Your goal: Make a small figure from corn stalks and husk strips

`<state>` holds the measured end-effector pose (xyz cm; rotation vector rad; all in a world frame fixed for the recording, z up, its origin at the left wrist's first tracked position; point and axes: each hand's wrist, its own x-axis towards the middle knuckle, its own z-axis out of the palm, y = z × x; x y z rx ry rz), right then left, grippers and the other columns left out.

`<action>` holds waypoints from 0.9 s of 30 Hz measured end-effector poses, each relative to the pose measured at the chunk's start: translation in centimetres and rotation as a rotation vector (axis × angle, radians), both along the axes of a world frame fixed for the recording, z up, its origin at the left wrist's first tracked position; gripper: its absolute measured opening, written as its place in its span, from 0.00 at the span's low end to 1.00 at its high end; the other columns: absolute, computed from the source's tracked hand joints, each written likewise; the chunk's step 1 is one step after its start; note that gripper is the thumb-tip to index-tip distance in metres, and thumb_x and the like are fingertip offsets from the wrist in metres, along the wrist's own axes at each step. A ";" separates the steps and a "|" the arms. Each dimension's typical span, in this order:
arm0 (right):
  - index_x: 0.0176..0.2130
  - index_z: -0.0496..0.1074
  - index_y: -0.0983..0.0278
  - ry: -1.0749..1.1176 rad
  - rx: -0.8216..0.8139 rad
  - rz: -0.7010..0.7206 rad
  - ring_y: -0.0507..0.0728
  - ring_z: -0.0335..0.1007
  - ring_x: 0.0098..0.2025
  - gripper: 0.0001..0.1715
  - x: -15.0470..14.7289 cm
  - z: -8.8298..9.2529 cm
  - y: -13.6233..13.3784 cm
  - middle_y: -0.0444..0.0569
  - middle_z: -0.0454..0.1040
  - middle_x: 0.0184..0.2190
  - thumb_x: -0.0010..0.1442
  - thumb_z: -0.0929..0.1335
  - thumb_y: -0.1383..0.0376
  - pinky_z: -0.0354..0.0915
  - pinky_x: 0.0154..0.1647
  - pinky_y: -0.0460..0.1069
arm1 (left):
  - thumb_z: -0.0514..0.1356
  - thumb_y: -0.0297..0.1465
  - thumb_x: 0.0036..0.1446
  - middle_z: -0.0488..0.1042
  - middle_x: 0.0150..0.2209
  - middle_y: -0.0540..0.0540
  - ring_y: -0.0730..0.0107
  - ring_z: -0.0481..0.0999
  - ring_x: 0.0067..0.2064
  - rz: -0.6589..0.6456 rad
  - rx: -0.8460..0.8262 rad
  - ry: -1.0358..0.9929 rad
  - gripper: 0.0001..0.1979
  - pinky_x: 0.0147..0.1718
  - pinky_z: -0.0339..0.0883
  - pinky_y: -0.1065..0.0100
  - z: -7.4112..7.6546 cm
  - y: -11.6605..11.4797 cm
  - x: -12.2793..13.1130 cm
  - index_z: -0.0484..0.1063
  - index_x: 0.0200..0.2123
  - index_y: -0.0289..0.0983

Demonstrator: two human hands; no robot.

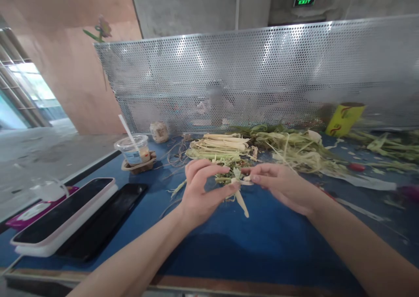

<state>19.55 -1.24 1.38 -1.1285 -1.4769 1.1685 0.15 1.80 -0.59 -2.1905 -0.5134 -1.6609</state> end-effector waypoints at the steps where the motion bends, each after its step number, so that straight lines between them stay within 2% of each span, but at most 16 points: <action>1: 0.24 0.70 0.63 0.003 -0.044 0.028 0.56 0.68 0.39 0.12 0.0 0.0 -0.1 0.49 0.73 0.35 0.45 0.71 0.57 0.63 0.35 0.48 | 0.65 0.33 0.45 0.68 0.32 0.51 0.70 0.65 0.39 0.039 0.017 -0.017 0.09 0.42 0.60 0.65 -0.1 -0.1 0.1 0.70 0.32 0.43; 3: 0.23 0.70 0.63 0.045 -0.080 0.070 0.53 0.68 0.33 0.12 -0.1 0.0 -0.1 0.46 0.73 0.28 0.44 0.71 0.58 0.63 0.33 0.48 | 0.65 0.35 0.44 0.68 0.30 0.51 0.71 0.64 0.36 0.064 0.008 -0.016 0.13 0.42 0.59 0.66 -0.3 -0.4 0.2 0.69 0.34 0.42; 5: 0.24 0.69 0.63 0.107 -0.061 0.096 0.52 0.68 0.31 0.11 -0.3 -0.1 -0.1 0.44 0.72 0.25 0.44 0.72 0.59 0.63 0.34 0.48 | 0.65 0.36 0.43 0.67 0.31 0.50 0.71 0.64 0.37 0.057 -0.069 0.000 0.13 0.41 0.59 0.66 -0.4 -0.6 0.3 0.69 0.34 0.41; 7: 0.24 0.69 0.63 0.140 -0.010 0.096 0.52 0.69 0.33 0.10 -0.4 -0.3 0.0 0.43 0.73 0.26 0.45 0.72 0.61 0.63 0.35 0.48 | 0.64 0.34 0.45 0.66 0.34 0.48 0.68 0.63 0.40 0.011 -0.141 0.045 0.10 0.41 0.60 0.66 -0.4 -0.7 0.3 0.71 0.32 0.41; 9: 0.25 0.68 0.63 0.134 0.034 0.083 0.52 0.69 0.35 0.10 -0.6 -0.5 0.1 0.44 0.74 0.30 0.45 0.72 0.62 0.64 0.37 0.48 | 0.62 0.30 0.48 0.65 0.38 0.47 0.67 0.63 0.43 -0.088 -0.158 0.100 0.05 0.41 0.61 0.64 -0.4 -0.5 0.1 0.73 0.31 0.42; 12: 0.26 0.67 0.63 0.144 0.082 0.049 0.52 0.70 0.35 0.10 -1.0 -0.7 0.0 0.45 0.74 0.33 0.46 0.71 0.61 0.64 0.38 0.49 | 0.58 0.25 0.52 0.64 0.39 0.46 0.72 0.67 0.38 -0.219 -0.233 0.114 0.07 0.34 0.65 0.69 -0.3 -0.1 -0.2 0.74 0.32 0.41; 14: 0.26 0.66 0.63 0.148 0.115 0.046 0.52 0.70 0.35 0.10 -1.2 -0.7 0.0 0.45 0.74 0.33 0.48 0.70 0.60 0.64 0.39 0.49 | 0.57 0.25 0.53 0.66 0.34 0.47 0.76 0.68 0.33 -0.248 -0.298 0.106 0.07 0.31 0.66 0.72 -0.2 -0.1 -0.2 0.74 0.34 0.39; 16: 0.26 0.66 0.63 0.130 0.134 0.043 0.52 0.70 0.35 0.11 -1.4 -0.7 -0.1 0.46 0.74 0.33 0.49 0.70 0.60 0.64 0.38 0.49 | 0.57 0.25 0.53 0.67 0.29 0.48 0.76 0.69 0.32 -0.265 -0.325 0.111 0.06 0.31 0.67 0.73 -0.1 -0.1 -0.1 0.74 0.33 0.38; 20: 0.26 0.66 0.63 0.118 0.126 -0.019 0.51 0.69 0.31 0.10 -1.6 -1.0 0.0 0.43 0.74 0.29 0.48 0.70 0.60 0.63 0.35 0.47 | 0.59 0.26 0.50 0.69 0.30 0.48 0.75 0.70 0.33 -0.263 -0.428 0.050 0.03 0.33 0.66 0.72 -0.3 -0.4 0.4 0.72 0.31 0.36; 21: 0.26 0.67 0.63 0.125 0.115 -0.025 0.50 0.69 0.31 0.10 -1.7 -1.1 0.0 0.43 0.74 0.28 0.48 0.70 0.61 0.63 0.34 0.46 | 0.60 0.26 0.49 0.69 0.30 0.49 0.75 0.69 0.32 -0.259 -0.488 0.014 0.03 0.32 0.66 0.73 -0.4 -0.5 0.6 0.70 0.31 0.36; 24: 0.25 0.67 0.63 0.186 0.070 -0.005 0.50 0.70 0.32 0.10 -2.0 -1.4 0.0 0.44 0.74 0.30 0.47 0.71 0.62 0.63 0.35 0.46 | 0.62 0.28 0.47 0.68 0.31 0.50 0.76 0.68 0.30 -0.295 -0.663 -0.122 0.14 0.28 0.66 0.73 -0.8 -0.4 0.9 0.62 0.37 0.36; 27: 0.25 0.68 0.63 0.245 0.057 0.002 0.50 0.71 0.34 0.09 -2.2 -1.5 -0.1 0.44 0.75 0.33 0.46 0.72 0.63 0.64 0.37 0.46 | 0.62 0.29 0.47 0.67 0.33 0.48 0.74 0.68 0.32 -0.288 -0.663 -0.135 0.18 0.28 0.66 0.72 -0.9 -0.3 0.9 0.62 0.41 0.36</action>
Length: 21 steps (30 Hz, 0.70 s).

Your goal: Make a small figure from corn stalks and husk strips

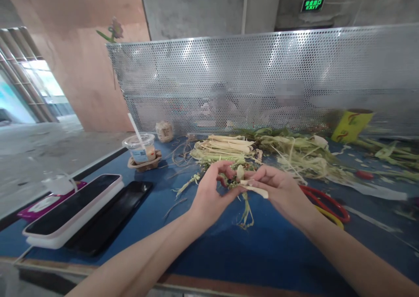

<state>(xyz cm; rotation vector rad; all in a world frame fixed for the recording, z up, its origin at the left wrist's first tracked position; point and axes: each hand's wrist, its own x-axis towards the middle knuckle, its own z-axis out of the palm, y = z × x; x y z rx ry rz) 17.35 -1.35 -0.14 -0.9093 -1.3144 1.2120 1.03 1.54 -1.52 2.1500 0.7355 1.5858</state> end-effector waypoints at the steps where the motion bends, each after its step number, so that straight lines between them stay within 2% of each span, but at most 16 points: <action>1: 0.25 0.68 0.63 0.004 0.007 -0.006 0.50 0.72 0.34 0.09 -0.1 0.0 0.0 0.44 0.76 0.33 0.46 0.72 0.64 0.64 0.37 0.46 | 0.62 0.30 0.47 0.68 0.33 0.47 0.74 0.68 0.33 0.014 0.025 0.034 0.16 0.28 0.66 0.72 0.1 0.0 -0.1 0.64 0.40 0.36; 4: 0.24 0.69 0.63 -0.031 0.055 -0.021 0.52 0.73 0.35 0.08 -0.2 0.2 -0.1 0.44 0.77 0.33 0.45 0.72 0.65 0.66 0.39 0.47 | 0.62 0.31 0.47 0.70 0.33 0.46 0.74 0.68 0.31 0.032 0.075 0.111 0.10 0.28 0.66 0.72 0.3 0.0 -0.3 0.69 0.35 0.35; 9: 0.23 0.70 0.62 -0.114 0.138 -0.070 0.55 0.74 0.35 0.07 -0.4 0.8 -0.5 0.46 0.78 0.31 0.43 0.73 0.64 0.69 0.37 0.48 | 0.63 0.30 0.45 0.73 0.31 0.48 0.76 0.69 0.27 0.014 0.105 0.092 0.11 0.28 0.67 0.73 0.4 -0.4 -0.3 0.71 0.35 0.35; 13: 0.23 0.71 0.63 -0.174 0.205 -0.160 0.57 0.74 0.35 0.07 -0.6 0.8 -0.7 0.48 0.78 0.33 0.43 0.72 0.63 0.70 0.36 0.48 | 0.63 0.30 0.46 0.73 0.34 0.45 0.73 0.71 0.31 -0.006 0.098 0.081 0.12 0.30 0.68 0.71 0.5 -0.6 -0.1 0.71 0.36 0.35; 16: 0.23 0.70 0.62 -0.168 0.229 -0.177 0.56 0.75 0.34 0.07 -0.6 0.5 -0.8 0.47 0.78 0.32 0.43 0.72 0.64 0.70 0.34 0.47 | 0.63 0.30 0.46 0.73 0.35 0.44 0.70 0.72 0.36 -0.029 0.101 0.090 0.13 0.32 0.68 0.70 0.5 -0.6 -0.1 0.72 0.38 0.36; 21: 0.25 0.70 0.62 -0.292 0.356 -0.174 0.56 0.74 0.36 0.04 -0.4 0.2 -0.8 0.47 0.77 0.33 0.46 0.71 0.66 0.70 0.36 0.47 | 0.64 0.30 0.45 0.72 0.31 0.46 0.72 0.71 0.32 -0.037 0.065 0.044 0.10 0.28 0.66 0.72 0.7 -0.6 -0.1 0.71 0.34 0.35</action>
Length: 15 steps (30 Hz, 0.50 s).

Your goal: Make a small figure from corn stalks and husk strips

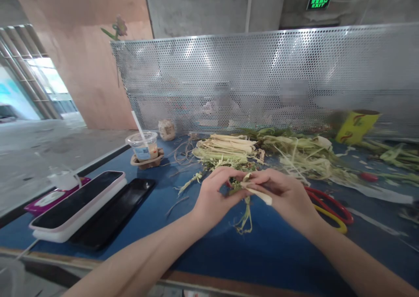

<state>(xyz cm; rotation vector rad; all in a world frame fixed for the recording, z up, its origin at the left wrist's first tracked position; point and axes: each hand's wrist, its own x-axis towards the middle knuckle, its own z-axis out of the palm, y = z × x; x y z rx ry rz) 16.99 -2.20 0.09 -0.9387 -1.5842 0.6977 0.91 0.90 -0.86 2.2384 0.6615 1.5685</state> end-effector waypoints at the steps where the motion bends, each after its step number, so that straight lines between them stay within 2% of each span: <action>1: 0.26 0.71 0.61 -0.056 0.041 -0.007 0.56 0.74 0.36 0.03 0.1 0.1 0.0 0.47 0.77 0.34 0.47 0.70 0.66 0.70 0.36 0.47 | 0.64 0.30 0.45 0.72 0.31 0.46 0.72 0.70 0.32 -0.009 -0.004 -0.008 0.10 0.28 0.66 0.73 0.0 0.0 0.0 0.71 0.34 0.35; 5: 0.29 0.71 0.61 -0.279 0.198 -0.053 0.55 0.73 0.39 0.03 0.4 0.5 -0.3 0.48 0.77 0.37 0.51 0.67 0.68 0.68 0.40 0.48 | 0.63 0.30 0.46 0.73 0.33 0.45 0.70 0.71 0.35 -0.047 -0.008 -0.007 0.12 0.30 0.66 0.71 0.2 -0.2 0.0 0.71 0.36 0.35; 8: 0.29 0.71 0.61 -0.413 0.241 -0.104 0.55 0.72 0.41 0.06 0.5 0.7 -0.4 0.49 0.76 0.39 0.53 0.64 0.70 0.67 0.42 0.48 | 0.62 0.29 0.47 0.73 0.34 0.43 0.69 0.71 0.37 -0.078 -0.047 -0.017 0.10 0.31 0.68 0.71 0.0 -0.2 0.1 0.71 0.35 0.35; 15: 0.26 0.68 0.61 -0.427 0.292 -0.170 0.56 0.72 0.40 0.04 0.4 0.3 -0.1 0.48 0.76 0.37 0.52 0.65 0.68 0.67 0.39 0.48 | 0.62 0.28 0.47 0.73 0.34 0.44 0.72 0.71 0.32 -0.094 -0.135 -0.048 0.10 0.31 0.68 0.70 -0.5 0.1 0.1 0.71 0.36 0.34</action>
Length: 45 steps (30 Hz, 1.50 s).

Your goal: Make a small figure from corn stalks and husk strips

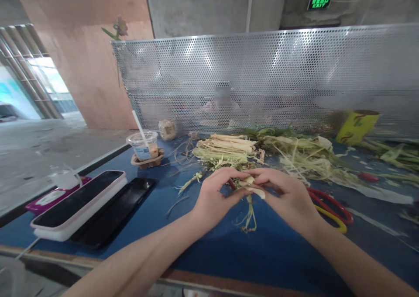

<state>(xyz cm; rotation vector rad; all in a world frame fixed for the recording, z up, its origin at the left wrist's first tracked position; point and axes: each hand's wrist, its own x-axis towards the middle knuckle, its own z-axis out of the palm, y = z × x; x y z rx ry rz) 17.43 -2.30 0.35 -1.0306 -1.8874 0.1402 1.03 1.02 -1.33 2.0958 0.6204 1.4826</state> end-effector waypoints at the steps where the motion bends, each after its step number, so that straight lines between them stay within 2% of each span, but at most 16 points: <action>1: 0.26 0.67 0.61 -0.022 0.008 0.003 0.55 0.72 0.39 0.04 0.1 0.0 0.0 0.48 0.76 0.37 0.52 0.65 0.68 0.67 0.38 0.48 | 0.63 0.29 0.46 0.73 0.33 0.44 0.72 0.70 0.32 -0.004 -0.020 -0.001 0.11 0.31 0.68 0.70 0.0 0.0 0.0 0.71 0.36 0.34; 9: 0.30 0.67 0.61 -0.176 0.075 0.129 0.53 0.70 0.42 0.06 1.1 0.6 -0.1 0.49 0.74 0.39 0.55 0.64 0.71 0.66 0.39 0.45 | 0.65 0.28 0.42 0.72 0.33 0.44 0.73 0.70 0.30 -0.183 -0.300 -0.085 0.13 0.29 0.67 0.70 0.5 -0.2 0.1 0.71 0.34 0.33; 13: 0.29 0.69 0.61 -0.175 0.131 0.102 0.52 0.71 0.40 0.07 0.9 0.5 0.0 0.48 0.75 0.35 0.55 0.64 0.72 0.66 0.39 0.45 | 0.65 0.27 0.41 0.72 0.33 0.45 0.74 0.70 0.30 -0.239 -0.365 -0.135 0.12 0.30 0.66 0.71 0.5 -0.1 0.1 0.72 0.33 0.34; 16: 0.29 0.69 0.61 -0.212 0.153 0.085 0.52 0.71 0.40 0.08 0.8 0.3 0.0 0.49 0.75 0.37 0.55 0.63 0.72 0.66 0.40 0.45 | 0.66 0.26 0.40 0.73 0.32 0.46 0.72 0.71 0.32 -0.270 -0.408 -0.203 0.10 0.32 0.67 0.70 0.2 0.1 0.3 0.73 0.30 0.34; 19: 0.30 0.69 0.61 -0.254 0.112 0.077 0.52 0.71 0.40 0.09 0.8 0.3 -0.1 0.47 0.75 0.37 0.55 0.62 0.72 0.65 0.41 0.45 | 0.66 0.27 0.39 0.73 0.30 0.46 0.72 0.72 0.32 -0.294 -0.451 -0.255 0.07 0.32 0.67 0.70 -0.1 0.3 0.4 0.74 0.26 0.34; 21: 0.29 0.69 0.61 -0.243 0.045 0.057 0.52 0.72 0.38 0.08 0.8 0.4 -0.1 0.45 0.75 0.34 0.55 0.62 0.71 0.66 0.39 0.45 | 0.66 0.28 0.39 0.72 0.29 0.47 0.73 0.72 0.32 -0.292 -0.475 -0.271 0.05 0.31 0.67 0.71 -0.2 0.3 0.5 0.74 0.24 0.34; 24: 0.29 0.68 0.60 -0.215 -0.060 0.015 0.52 0.72 0.36 0.06 0.6 0.5 -0.3 0.45 0.75 0.34 0.55 0.63 0.70 0.66 0.36 0.45 | 0.65 0.29 0.41 0.72 0.29 0.46 0.73 0.71 0.31 -0.218 -0.436 -0.229 0.04 0.30 0.66 0.71 -0.2 0.3 0.5 0.75 0.24 0.34; 30: 0.32 0.66 0.60 -0.126 -0.157 -0.046 0.54 0.72 0.36 0.05 0.1 0.1 -0.4 0.47 0.75 0.35 0.56 0.62 0.69 0.67 0.34 0.46 | 0.62 0.27 0.46 0.73 0.28 0.45 0.70 0.71 0.32 -0.075 -0.142 -0.087 0.03 0.31 0.67 0.69 0.3 0.2 0.2 0.76 0.27 0.36; 34: 0.31 0.66 0.60 -0.150 -0.244 -0.064 0.53 0.71 0.30 0.06 0.0 0.2 -0.5 0.45 0.75 0.29 0.57 0.61 0.68 0.65 0.28 0.45 | 0.61 0.26 0.48 0.73 0.26 0.45 0.71 0.71 0.31 -0.073 -0.020 0.004 0.05 0.31 0.66 0.69 0.6 0.3 0.1 0.77 0.30 0.36; 37: 0.30 0.66 0.61 -0.164 -0.282 -0.083 0.52 0.69 0.28 0.05 -0.1 0.5 -0.5 0.43 0.73 0.26 0.56 0.62 0.67 0.63 0.27 0.45 | 0.60 0.24 0.49 0.73 0.26 0.44 0.70 0.71 0.31 -0.092 0.054 0.035 0.07 0.31 0.66 0.69 0.7 0.4 -0.1 0.77 0.31 0.35; 41: 0.27 0.65 0.61 -0.140 -0.313 -0.087 0.51 0.68 0.26 0.07 -0.1 0.7 -0.5 0.42 0.72 0.23 0.57 0.61 0.68 0.62 0.25 0.44 | 0.60 0.24 0.49 0.73 0.26 0.44 0.70 0.70 0.31 -0.094 0.061 0.046 0.07 0.31 0.66 0.69 0.9 0.4 -0.4 0.77 0.32 0.35; 45: 0.32 0.64 0.61 -0.032 -0.357 0.037 0.52 0.71 0.30 0.04 -0.1 0.4 -0.3 0.44 0.73 0.27 0.58 0.61 0.65 0.66 0.29 0.46 | 0.61 0.27 0.48 0.75 0.26 0.45 0.71 0.71 0.30 -0.051 -0.050 0.046 0.06 0.30 0.66 0.70 0.8 0.5 -0.5 0.77 0.31 0.36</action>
